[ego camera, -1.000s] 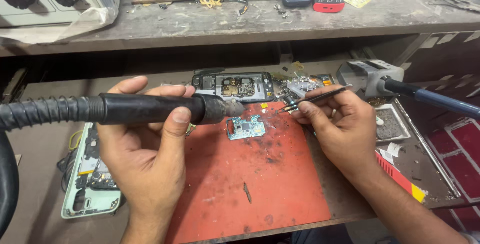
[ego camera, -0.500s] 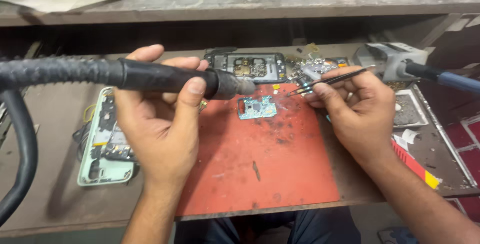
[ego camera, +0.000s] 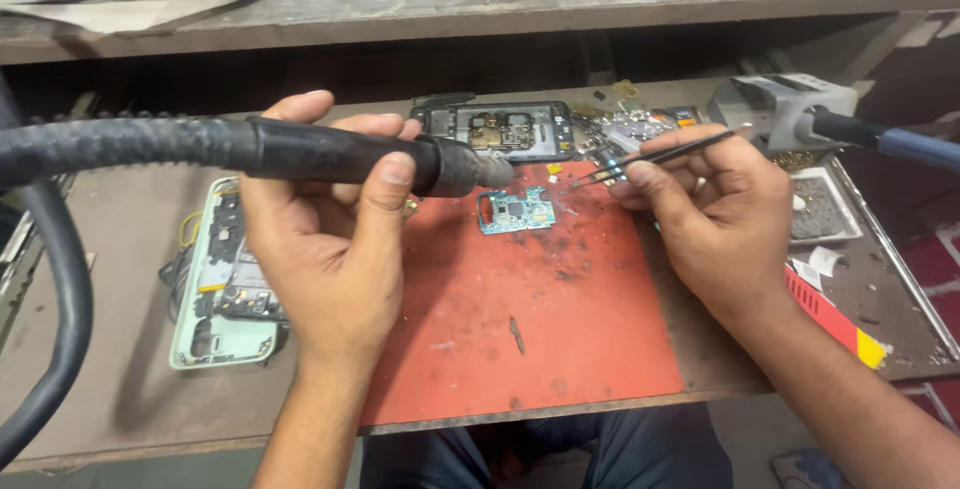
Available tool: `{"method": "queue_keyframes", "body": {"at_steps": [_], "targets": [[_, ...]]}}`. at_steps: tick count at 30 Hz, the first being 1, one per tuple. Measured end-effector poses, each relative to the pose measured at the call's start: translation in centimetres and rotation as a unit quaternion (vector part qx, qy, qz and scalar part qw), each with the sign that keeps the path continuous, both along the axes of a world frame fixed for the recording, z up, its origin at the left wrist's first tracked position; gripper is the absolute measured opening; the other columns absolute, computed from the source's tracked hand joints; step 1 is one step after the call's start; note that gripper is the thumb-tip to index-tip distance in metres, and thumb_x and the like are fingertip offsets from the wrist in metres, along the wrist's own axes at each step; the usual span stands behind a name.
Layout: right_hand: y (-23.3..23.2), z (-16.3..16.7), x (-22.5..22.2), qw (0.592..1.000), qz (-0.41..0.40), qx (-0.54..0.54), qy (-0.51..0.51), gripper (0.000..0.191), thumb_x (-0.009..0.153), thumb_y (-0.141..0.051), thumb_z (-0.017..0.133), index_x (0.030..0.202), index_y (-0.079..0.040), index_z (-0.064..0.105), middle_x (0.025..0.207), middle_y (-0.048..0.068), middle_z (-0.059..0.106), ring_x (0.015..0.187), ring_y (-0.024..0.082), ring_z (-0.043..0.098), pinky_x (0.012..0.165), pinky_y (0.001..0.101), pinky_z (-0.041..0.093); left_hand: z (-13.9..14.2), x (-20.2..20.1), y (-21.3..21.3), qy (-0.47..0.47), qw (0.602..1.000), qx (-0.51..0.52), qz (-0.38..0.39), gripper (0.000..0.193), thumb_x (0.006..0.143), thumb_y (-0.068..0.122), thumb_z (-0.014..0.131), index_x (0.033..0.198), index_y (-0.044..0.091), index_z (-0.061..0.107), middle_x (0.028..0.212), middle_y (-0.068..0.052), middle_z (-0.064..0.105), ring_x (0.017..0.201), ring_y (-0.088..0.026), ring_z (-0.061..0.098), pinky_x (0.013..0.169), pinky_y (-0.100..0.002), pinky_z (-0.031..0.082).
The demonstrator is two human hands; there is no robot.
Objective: The person uses a hot air gun and a soldering iron to reflow solder on a small circuit board. They apply flux from a syringe, then use tweezers to position and adjust a tiny component while heating the board.
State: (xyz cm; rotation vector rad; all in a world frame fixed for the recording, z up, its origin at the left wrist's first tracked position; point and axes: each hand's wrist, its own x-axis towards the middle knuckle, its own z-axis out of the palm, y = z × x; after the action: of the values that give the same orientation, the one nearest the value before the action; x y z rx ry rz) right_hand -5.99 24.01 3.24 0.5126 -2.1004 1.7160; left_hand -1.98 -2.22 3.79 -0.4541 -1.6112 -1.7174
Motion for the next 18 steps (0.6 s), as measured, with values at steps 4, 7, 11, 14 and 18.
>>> {"method": "queue_keyframes", "body": {"at_steps": [4, 7, 11, 14, 18], "targets": [[-0.1, 0.1, 0.2, 1.0, 0.012, -0.004, 0.009, 0.011, 0.104, 0.005, 0.062, 0.114, 0.005, 0.059, 0.101, 0.011, 0.071, 0.094, 0.017, 0.075, 0.085, 0.0301, 0.066, 0.4, 0.2, 0.2, -0.021, 1.0, 0.012, 0.004, 0.046, 0.109, -0.004, 0.069, 0.144, 0.001, 0.04, 0.121, -0.015, 0.07, 0.104, -0.013, 0.069, 0.089, -0.023, 0.059], [0.1, 0.3, 0.6, 1.0, 0.016, -0.011, 0.003, 0.012, 0.103, 0.006, 0.062, 0.115, 0.005, 0.06, 0.102, 0.01, 0.07, 0.094, 0.017, 0.075, 0.084, 0.0293, 0.065, 0.6, 0.3, 0.5, -0.023, 1.0, 0.012, 0.006, 0.045, 0.108, -0.004, 0.069, 0.142, 0.0, 0.039, 0.12, -0.016, 0.07, 0.105, -0.014, 0.07, 0.094, -0.024, 0.06], [0.0, 0.3, 1.3, 0.999, 0.027, -0.029, -0.016, 0.014, 0.102, 0.007, 0.062, 0.115, 0.005, 0.059, 0.1, 0.011, 0.071, 0.094, 0.017, 0.075, 0.083, 0.0276, 0.064, 0.9, 0.4, 0.5, -0.019, 1.0, -0.003, 0.016, 0.043, 0.108, -0.003, 0.069, 0.14, 0.0, 0.039, 0.12, -0.016, 0.07, 0.104, -0.015, 0.071, 0.09, -0.023, 0.059], [-0.5, -0.1, 1.5, 0.999, 0.038, -0.017, 0.02, 0.014, 0.103, 0.008, 0.063, 0.116, 0.006, 0.059, 0.101, 0.012, 0.07, 0.095, 0.017, 0.075, 0.087, 0.0274, 0.064, 1.0, 0.4, 0.5, -0.044, 0.999, 0.001, 0.028, 0.047, 0.105, -0.002, 0.069, 0.141, 0.001, 0.039, 0.121, -0.017, 0.072, 0.094, -0.016, 0.069, 0.084, -0.023, 0.057], [-0.8, -0.2, 1.1, 0.999, 0.037, -0.005, 0.024, 0.014, 0.102, 0.008, 0.062, 0.116, 0.007, 0.059, 0.101, 0.013, 0.071, 0.096, 0.018, 0.075, 0.087, 0.0282, 0.064, 0.9, 0.5, 0.5, -0.022, 1.0, 0.02, 0.002, 0.047, 0.108, -0.001, 0.068, 0.144, 0.001, 0.039, 0.119, -0.016, 0.069, 0.107, -0.017, 0.073, 0.088, -0.024, 0.06]]}}
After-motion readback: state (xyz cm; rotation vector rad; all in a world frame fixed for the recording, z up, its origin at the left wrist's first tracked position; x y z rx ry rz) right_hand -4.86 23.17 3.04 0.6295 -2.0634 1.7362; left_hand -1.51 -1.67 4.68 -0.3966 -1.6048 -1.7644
